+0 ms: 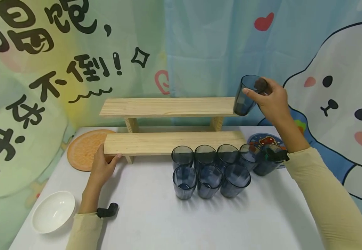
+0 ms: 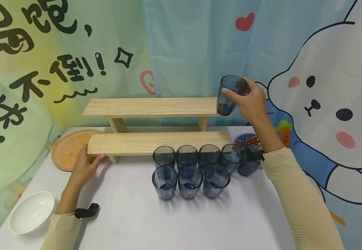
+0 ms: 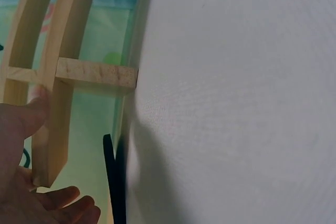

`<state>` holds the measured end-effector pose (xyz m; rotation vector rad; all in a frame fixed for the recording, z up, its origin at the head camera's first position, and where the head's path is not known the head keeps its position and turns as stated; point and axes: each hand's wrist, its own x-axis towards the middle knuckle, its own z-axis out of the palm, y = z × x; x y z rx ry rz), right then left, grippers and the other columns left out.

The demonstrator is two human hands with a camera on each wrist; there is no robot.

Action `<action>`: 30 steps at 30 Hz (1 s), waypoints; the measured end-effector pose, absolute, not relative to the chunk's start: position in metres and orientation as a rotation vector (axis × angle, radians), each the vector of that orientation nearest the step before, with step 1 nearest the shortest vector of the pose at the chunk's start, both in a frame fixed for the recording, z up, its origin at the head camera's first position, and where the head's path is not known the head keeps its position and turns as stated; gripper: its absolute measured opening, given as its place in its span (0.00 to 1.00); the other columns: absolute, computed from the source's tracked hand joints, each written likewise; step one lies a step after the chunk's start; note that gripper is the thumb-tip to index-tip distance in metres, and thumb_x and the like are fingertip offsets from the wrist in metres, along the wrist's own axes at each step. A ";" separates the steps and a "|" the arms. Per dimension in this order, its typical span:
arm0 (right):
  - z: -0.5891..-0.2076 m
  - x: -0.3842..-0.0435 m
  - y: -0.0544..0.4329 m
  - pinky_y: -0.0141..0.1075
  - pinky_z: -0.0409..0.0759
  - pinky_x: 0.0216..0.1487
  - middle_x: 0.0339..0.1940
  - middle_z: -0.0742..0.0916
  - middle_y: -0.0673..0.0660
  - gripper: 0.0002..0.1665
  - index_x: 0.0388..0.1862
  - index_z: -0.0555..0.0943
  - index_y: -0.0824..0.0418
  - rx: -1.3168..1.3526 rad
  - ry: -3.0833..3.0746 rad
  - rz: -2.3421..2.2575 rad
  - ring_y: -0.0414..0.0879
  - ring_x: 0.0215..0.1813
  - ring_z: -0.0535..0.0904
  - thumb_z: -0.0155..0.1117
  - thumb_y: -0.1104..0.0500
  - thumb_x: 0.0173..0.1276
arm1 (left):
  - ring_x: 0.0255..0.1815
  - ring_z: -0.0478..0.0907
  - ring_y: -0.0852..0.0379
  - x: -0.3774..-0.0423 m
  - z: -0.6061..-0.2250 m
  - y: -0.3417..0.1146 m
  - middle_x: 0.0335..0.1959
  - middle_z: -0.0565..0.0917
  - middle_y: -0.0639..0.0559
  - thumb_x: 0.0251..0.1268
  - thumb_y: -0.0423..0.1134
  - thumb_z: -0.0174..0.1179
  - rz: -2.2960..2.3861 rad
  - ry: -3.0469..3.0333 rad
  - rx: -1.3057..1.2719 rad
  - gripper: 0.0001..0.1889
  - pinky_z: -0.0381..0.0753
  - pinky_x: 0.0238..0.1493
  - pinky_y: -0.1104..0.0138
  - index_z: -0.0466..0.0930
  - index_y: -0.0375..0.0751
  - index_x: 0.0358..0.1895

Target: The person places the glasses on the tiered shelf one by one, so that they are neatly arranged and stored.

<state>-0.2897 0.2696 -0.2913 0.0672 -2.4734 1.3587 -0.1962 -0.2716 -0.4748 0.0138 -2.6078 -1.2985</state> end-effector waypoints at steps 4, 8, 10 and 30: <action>-0.294 -0.312 0.269 0.51 0.71 0.75 0.68 0.80 0.61 0.50 0.80 0.70 0.55 0.032 -2.470 1.336 0.54 0.77 0.71 0.71 0.32 0.68 | 0.78 0.61 0.27 -0.195 -0.476 -0.271 0.74 0.65 0.21 0.78 0.39 0.64 -1.283 -2.617 0.017 0.39 0.56 0.79 0.37 0.53 0.21 0.78; -0.296 -0.326 0.267 0.46 0.73 0.67 0.59 0.80 0.52 0.52 0.81 0.68 0.55 0.006 -2.477 1.331 0.49 0.66 0.74 0.71 0.30 0.67 | 0.78 0.61 0.27 -0.196 -0.477 -0.270 0.73 0.65 0.21 0.77 0.38 0.65 -1.247 -2.608 0.011 0.39 0.55 0.79 0.37 0.55 0.20 0.77; -0.296 -0.331 0.265 0.43 0.73 0.62 0.54 0.79 0.47 0.52 0.80 0.69 0.56 0.004 -2.476 1.329 0.45 0.60 0.73 0.71 0.30 0.66 | 0.78 0.60 0.27 -0.197 -0.477 -0.269 0.73 0.65 0.21 0.76 0.38 0.65 -1.243 -2.608 0.016 0.39 0.55 0.79 0.37 0.55 0.20 0.78; -0.295 -0.342 0.250 0.53 0.68 0.73 0.76 0.71 0.66 0.59 0.87 0.55 0.59 0.020 -2.522 1.417 0.56 0.75 0.68 0.68 0.32 0.70 | 0.78 0.63 0.26 -0.197 -0.479 -0.269 0.73 0.67 0.21 0.76 0.37 0.66 -1.278 -2.581 0.017 0.39 0.59 0.78 0.37 0.55 0.21 0.78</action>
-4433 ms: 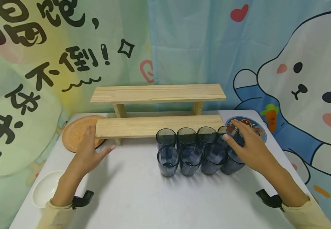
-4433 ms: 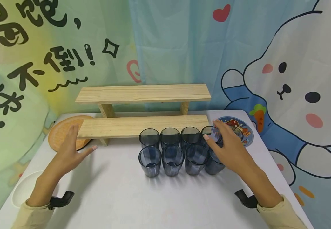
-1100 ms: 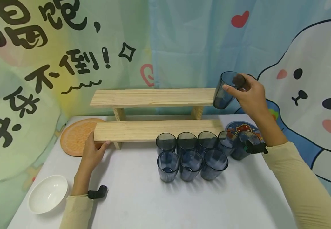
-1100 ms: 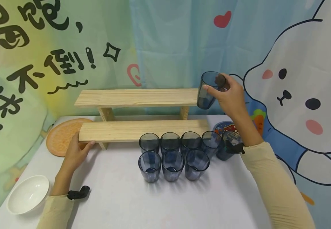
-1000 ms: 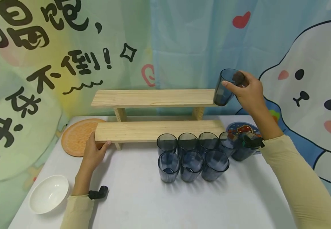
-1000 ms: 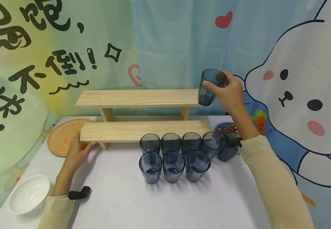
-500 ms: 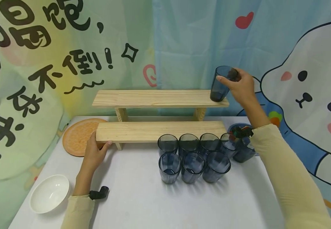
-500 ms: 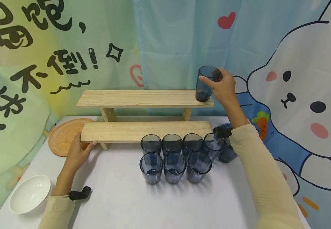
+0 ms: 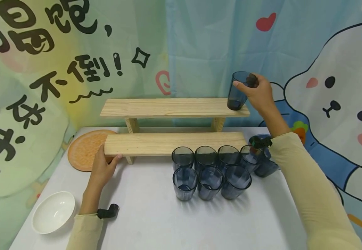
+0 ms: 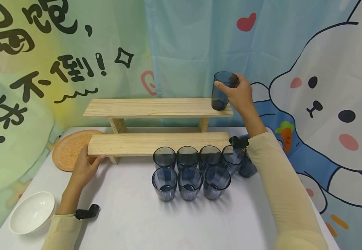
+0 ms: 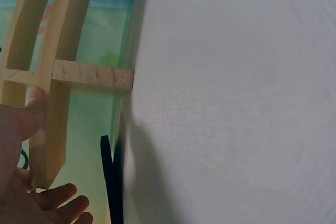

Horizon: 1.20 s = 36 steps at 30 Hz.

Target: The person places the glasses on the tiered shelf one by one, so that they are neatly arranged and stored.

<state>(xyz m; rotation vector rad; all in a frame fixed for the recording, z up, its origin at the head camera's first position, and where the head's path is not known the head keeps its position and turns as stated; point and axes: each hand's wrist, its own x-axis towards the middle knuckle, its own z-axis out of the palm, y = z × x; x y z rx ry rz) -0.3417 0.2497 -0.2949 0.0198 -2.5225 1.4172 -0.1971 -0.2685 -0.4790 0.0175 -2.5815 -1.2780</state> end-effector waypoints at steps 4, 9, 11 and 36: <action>-0.296 -0.343 0.251 0.54 0.65 0.79 0.81 0.68 0.66 0.60 0.87 0.53 0.59 0.039 -2.508 1.464 0.57 0.82 0.63 0.68 0.33 0.71 | 0.77 0.63 0.26 -0.197 -0.478 -0.267 0.73 0.67 0.21 0.76 0.38 0.66 -1.271 -2.592 0.017 0.40 0.60 0.77 0.37 0.54 0.22 0.79; -0.298 -0.343 0.255 0.51 0.59 0.84 0.85 0.63 0.61 0.62 0.89 0.48 0.56 0.047 -2.494 1.521 0.55 0.87 0.55 0.69 0.33 0.70 | 0.77 0.63 0.27 -0.197 -0.476 -0.266 0.72 0.67 0.21 0.77 0.39 0.65 -1.267 -2.605 0.020 0.40 0.60 0.77 0.37 0.54 0.22 0.79; -0.297 -0.342 0.258 0.49 0.56 0.85 0.87 0.61 0.58 0.63 0.89 0.46 0.55 0.051 -2.501 1.524 0.53 0.88 0.52 0.69 0.33 0.70 | 0.78 0.62 0.27 -0.197 -0.476 -0.266 0.73 0.66 0.21 0.78 0.40 0.64 -1.261 -2.616 0.027 0.40 0.59 0.78 0.37 0.53 0.22 0.79; -0.340 -0.150 0.277 0.18 0.74 0.64 0.71 0.82 0.59 0.32 0.77 0.73 0.56 0.135 -2.360 1.415 0.35 0.68 0.79 0.68 0.52 0.78 | 0.77 0.61 0.25 -0.192 -0.472 -0.271 0.73 0.65 0.19 0.78 0.43 0.65 -1.234 -2.650 0.022 0.41 0.58 0.77 0.35 0.52 0.21 0.79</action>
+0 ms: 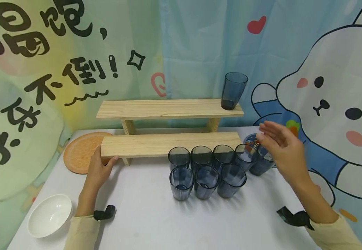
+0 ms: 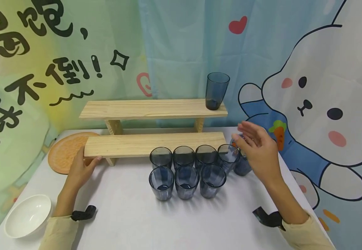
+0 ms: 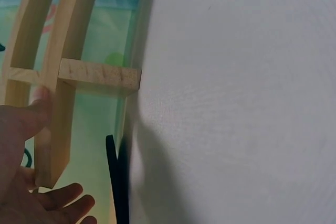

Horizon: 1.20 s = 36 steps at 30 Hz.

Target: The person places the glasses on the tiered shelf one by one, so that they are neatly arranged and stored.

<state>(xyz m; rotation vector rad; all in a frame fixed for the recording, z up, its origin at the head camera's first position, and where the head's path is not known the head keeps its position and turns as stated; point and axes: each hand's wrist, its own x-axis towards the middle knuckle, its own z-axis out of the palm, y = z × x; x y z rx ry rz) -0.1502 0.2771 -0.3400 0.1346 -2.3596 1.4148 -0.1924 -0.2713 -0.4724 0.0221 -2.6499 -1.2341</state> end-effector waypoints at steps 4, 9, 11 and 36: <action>-0.369 -0.123 0.269 0.20 0.73 0.66 0.71 0.81 0.62 0.32 0.77 0.72 0.60 0.174 -2.386 1.462 0.32 0.69 0.78 0.69 0.58 0.77 | 0.79 0.58 0.24 -0.192 -0.472 -0.271 0.75 0.62 0.19 0.78 0.44 0.65 -1.236 -2.685 0.055 0.44 0.56 0.77 0.34 0.48 0.21 0.81; -0.400 -0.098 0.259 0.21 0.71 0.68 0.73 0.80 0.64 0.37 0.78 0.70 0.63 0.199 -2.458 1.487 0.32 0.73 0.75 0.72 0.59 0.75 | 0.80 0.56 0.23 -0.192 -0.472 -0.269 0.76 0.60 0.18 0.78 0.43 0.64 -1.237 -2.694 0.054 0.45 0.55 0.78 0.33 0.47 0.21 0.81; -0.409 -0.091 0.254 0.20 0.70 0.69 0.75 0.78 0.62 0.40 0.80 0.69 0.62 0.177 -2.502 1.488 0.39 0.76 0.73 0.73 0.56 0.74 | 0.80 0.56 0.23 -0.192 -0.472 -0.269 0.76 0.60 0.18 0.78 0.42 0.64 -1.241 -2.691 0.054 0.44 0.55 0.78 0.34 0.47 0.21 0.81; -0.462 -0.098 0.241 0.39 0.64 0.76 0.78 0.73 0.66 0.54 0.82 0.64 0.60 0.098 -2.603 1.570 0.63 0.80 0.69 0.82 0.50 0.64 | 0.79 0.59 0.25 -0.190 -0.469 -0.270 0.75 0.63 0.20 0.79 0.42 0.64 -1.264 -2.674 0.050 0.43 0.57 0.78 0.35 0.48 0.23 0.81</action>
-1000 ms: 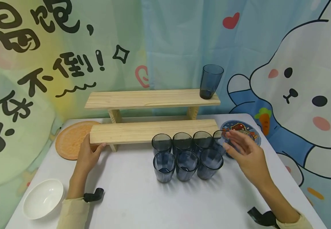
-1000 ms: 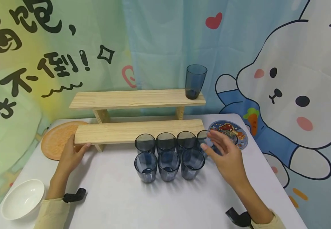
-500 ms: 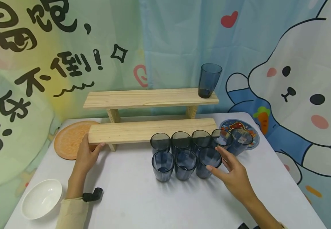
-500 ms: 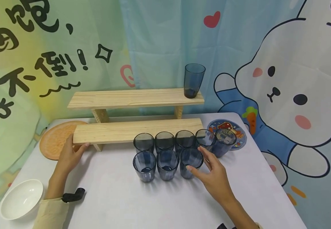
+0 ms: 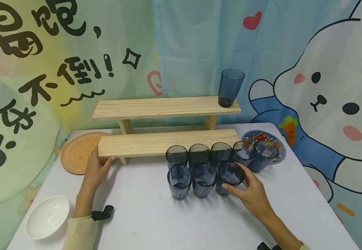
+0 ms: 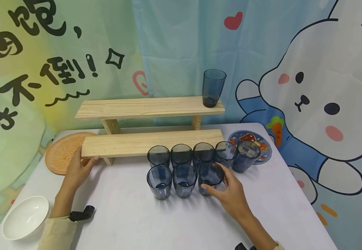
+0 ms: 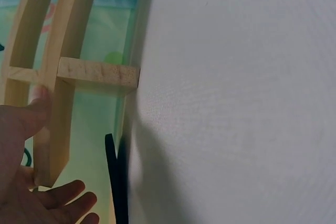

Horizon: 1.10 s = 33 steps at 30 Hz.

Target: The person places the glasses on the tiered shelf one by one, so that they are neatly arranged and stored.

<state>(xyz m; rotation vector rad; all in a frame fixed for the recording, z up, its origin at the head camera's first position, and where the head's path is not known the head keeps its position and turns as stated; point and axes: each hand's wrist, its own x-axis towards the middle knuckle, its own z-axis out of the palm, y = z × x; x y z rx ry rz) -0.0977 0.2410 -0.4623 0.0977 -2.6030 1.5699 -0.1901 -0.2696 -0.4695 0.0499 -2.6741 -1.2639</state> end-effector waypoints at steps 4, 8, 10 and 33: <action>-0.464 -0.099 0.242 0.39 0.63 0.76 0.79 0.72 0.64 0.53 0.82 0.64 0.60 0.086 -2.597 1.569 0.63 0.81 0.67 0.82 0.50 0.64 | 0.80 0.58 0.25 -0.190 -0.470 -0.269 0.76 0.61 0.20 0.79 0.43 0.63 -1.257 -2.687 0.063 0.44 0.56 0.78 0.35 0.46 0.23 0.82; -0.464 -0.098 0.241 0.42 0.62 0.77 0.80 0.71 0.63 0.52 0.82 0.64 0.58 0.071 -2.594 1.591 0.62 0.82 0.65 0.81 0.50 0.65 | 0.80 0.58 0.25 -0.191 -0.470 -0.269 0.76 0.61 0.19 0.79 0.42 0.63 -1.261 -2.682 0.062 0.44 0.56 0.78 0.35 0.46 0.23 0.82; -0.463 -0.098 0.240 0.45 0.61 0.77 0.81 0.70 0.63 0.52 0.83 0.64 0.57 0.062 -2.591 1.608 0.63 0.82 0.64 0.81 0.50 0.66 | 0.80 0.58 0.25 -0.191 -0.470 -0.268 0.77 0.61 0.19 0.79 0.42 0.63 -1.264 -2.683 0.063 0.44 0.56 0.78 0.35 0.46 0.23 0.82; -0.416 -0.086 0.246 0.40 0.62 0.76 0.83 0.65 0.69 0.55 0.84 0.60 0.59 0.054 -2.646 1.632 0.66 0.84 0.60 0.81 0.52 0.66 | 0.79 0.60 0.25 -0.191 -0.473 -0.270 0.76 0.62 0.20 0.79 0.45 0.63 -1.270 -2.682 0.052 0.45 0.59 0.76 0.35 0.46 0.24 0.82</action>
